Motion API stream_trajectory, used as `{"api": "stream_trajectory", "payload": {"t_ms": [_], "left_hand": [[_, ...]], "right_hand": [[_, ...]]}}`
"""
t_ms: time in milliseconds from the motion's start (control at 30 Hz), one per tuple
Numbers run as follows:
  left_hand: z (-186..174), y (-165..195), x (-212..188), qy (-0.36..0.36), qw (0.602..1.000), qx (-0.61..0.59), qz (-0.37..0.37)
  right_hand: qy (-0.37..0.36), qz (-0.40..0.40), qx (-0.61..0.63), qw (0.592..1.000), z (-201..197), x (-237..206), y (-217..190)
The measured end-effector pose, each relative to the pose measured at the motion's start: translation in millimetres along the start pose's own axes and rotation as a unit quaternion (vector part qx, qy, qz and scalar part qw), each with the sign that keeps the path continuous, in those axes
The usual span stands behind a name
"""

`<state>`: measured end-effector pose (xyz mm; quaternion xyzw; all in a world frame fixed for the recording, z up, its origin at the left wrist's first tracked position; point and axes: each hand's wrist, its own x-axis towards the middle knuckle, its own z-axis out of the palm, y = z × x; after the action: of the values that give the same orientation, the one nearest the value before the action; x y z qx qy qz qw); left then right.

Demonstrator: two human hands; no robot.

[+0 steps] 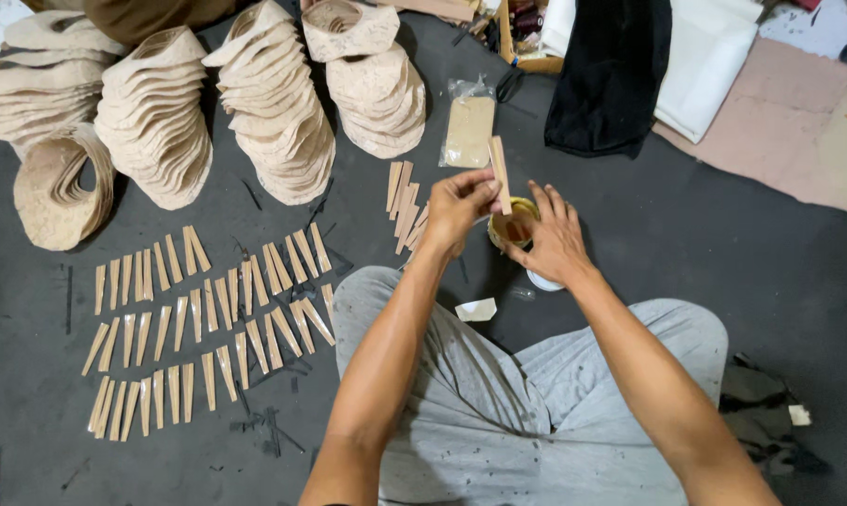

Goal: The person sits on the floor and applies glue with a brush to small wooden strips, one at a time, then lays each glued strip in rows on the floor beside them. Stacks of shoe upper components surround the work area as they continue coating the strips.

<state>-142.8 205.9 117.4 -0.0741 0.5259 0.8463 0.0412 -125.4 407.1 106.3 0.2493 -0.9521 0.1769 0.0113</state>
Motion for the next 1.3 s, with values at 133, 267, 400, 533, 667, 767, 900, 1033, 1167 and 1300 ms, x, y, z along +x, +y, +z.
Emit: {"api": "stream_trajectory", "payload": {"t_ms": [133,267,400,533,667,767,900,1033,1167,1300], "left_hand": [[-2,-5,-5,-0.001,1.0,0.013,-0.025],[-6,-2,-14,-0.018,0.998,0.033,-0.048],[-6,3,-19,-0.022,0.998,0.034,-0.057],[-3,8,-20,-0.042,0.996,0.046,-0.07],[1,10,-24,-0.072,0.993,0.042,-0.084],[3,12,-26,-0.079,0.991,0.056,-0.089],[8,7,-30,-0.105,0.985,0.079,-0.112],[13,2,-31,-0.123,0.981,0.096,-0.113],[12,1,-32,-0.131,0.979,0.096,-0.123],[10,1,-30,-0.126,0.984,0.072,-0.106]], "right_hand": [[-0.007,0.002,-0.019,1.0,0,2,-4],[-0.021,0.011,-0.034,0.999,-3,-2,-5],[0.065,-0.021,-0.017,0.998,-5,-8,-4],[0.062,-0.014,-0.004,0.998,-9,-16,-3],[0.098,-0.033,0.005,0.995,-18,-22,-1],[0.113,0.042,0.227,0.966,-24,-18,-1],[0.147,-0.025,0.571,0.807,-29,-23,-5],[0.154,-0.031,0.537,0.829,-32,-23,-8],[0.125,-0.016,0.525,0.842,-34,-19,-7],[0.131,-0.043,0.502,0.854,-35,-19,-10]]}}
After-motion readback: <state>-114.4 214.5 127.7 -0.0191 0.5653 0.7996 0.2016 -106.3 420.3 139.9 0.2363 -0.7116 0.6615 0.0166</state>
